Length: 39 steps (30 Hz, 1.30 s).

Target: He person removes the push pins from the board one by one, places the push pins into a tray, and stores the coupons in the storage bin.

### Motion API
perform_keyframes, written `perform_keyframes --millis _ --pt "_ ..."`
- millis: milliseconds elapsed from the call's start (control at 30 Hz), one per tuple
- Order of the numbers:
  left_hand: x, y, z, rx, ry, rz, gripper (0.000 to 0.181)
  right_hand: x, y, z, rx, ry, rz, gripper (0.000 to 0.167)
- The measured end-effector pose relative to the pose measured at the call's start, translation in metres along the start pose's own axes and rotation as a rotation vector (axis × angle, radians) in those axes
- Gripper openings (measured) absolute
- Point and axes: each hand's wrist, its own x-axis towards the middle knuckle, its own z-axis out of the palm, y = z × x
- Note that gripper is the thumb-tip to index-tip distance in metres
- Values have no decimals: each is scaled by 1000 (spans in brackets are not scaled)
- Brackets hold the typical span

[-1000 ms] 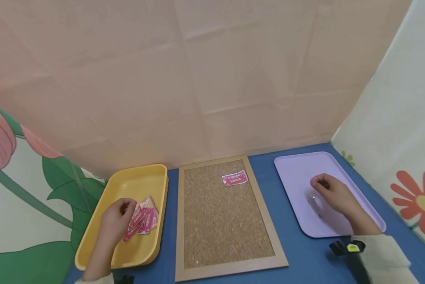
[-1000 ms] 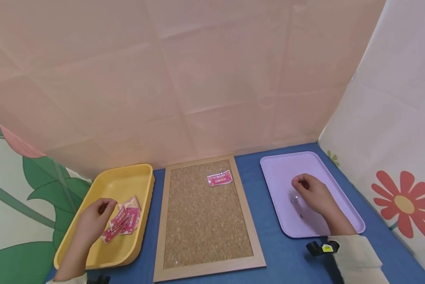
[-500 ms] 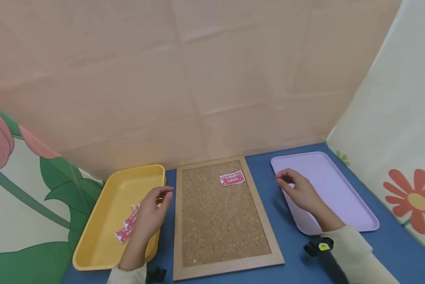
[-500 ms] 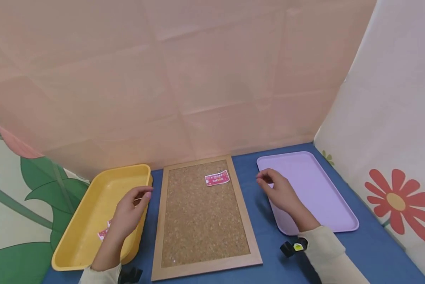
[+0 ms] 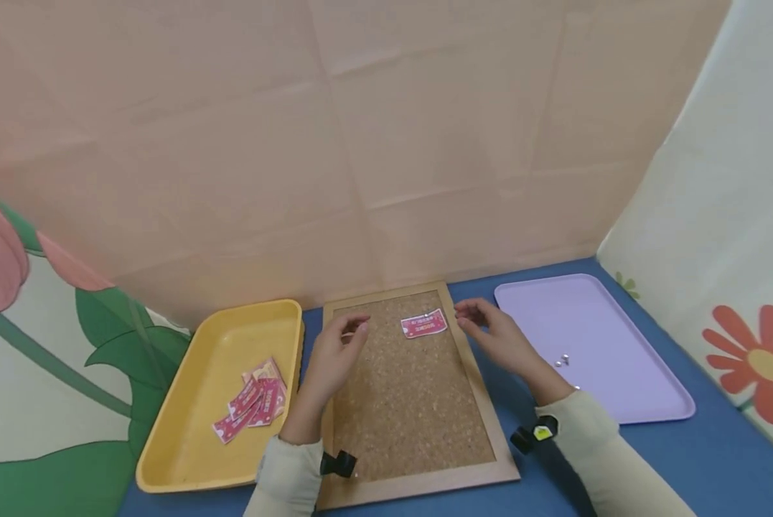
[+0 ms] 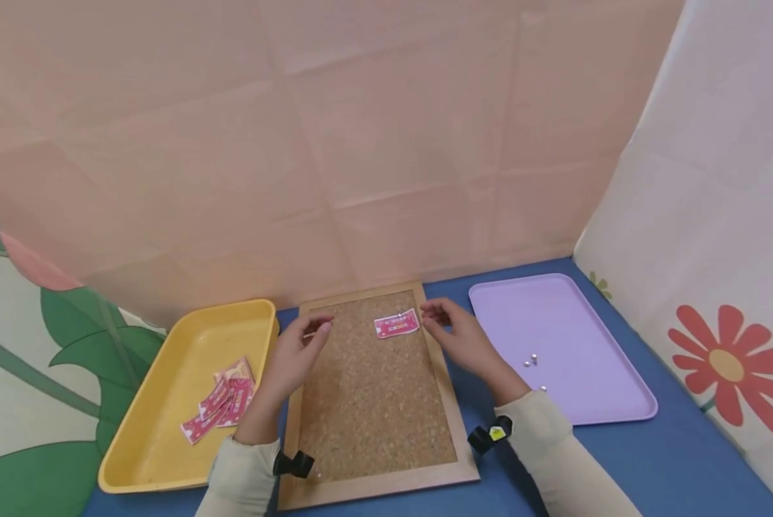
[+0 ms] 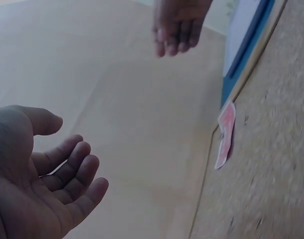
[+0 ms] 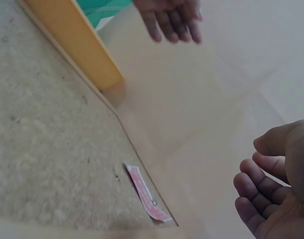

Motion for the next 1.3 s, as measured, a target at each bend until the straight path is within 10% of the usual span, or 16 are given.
perform_keyframes --millis 533,1300 --pt "40 -39 45 -101 -50 -82 36 24 7 20 73 20 -12 32" --pt "72 -68 75 -56 -16 -201 41 41 30 50 54 44 105 31"
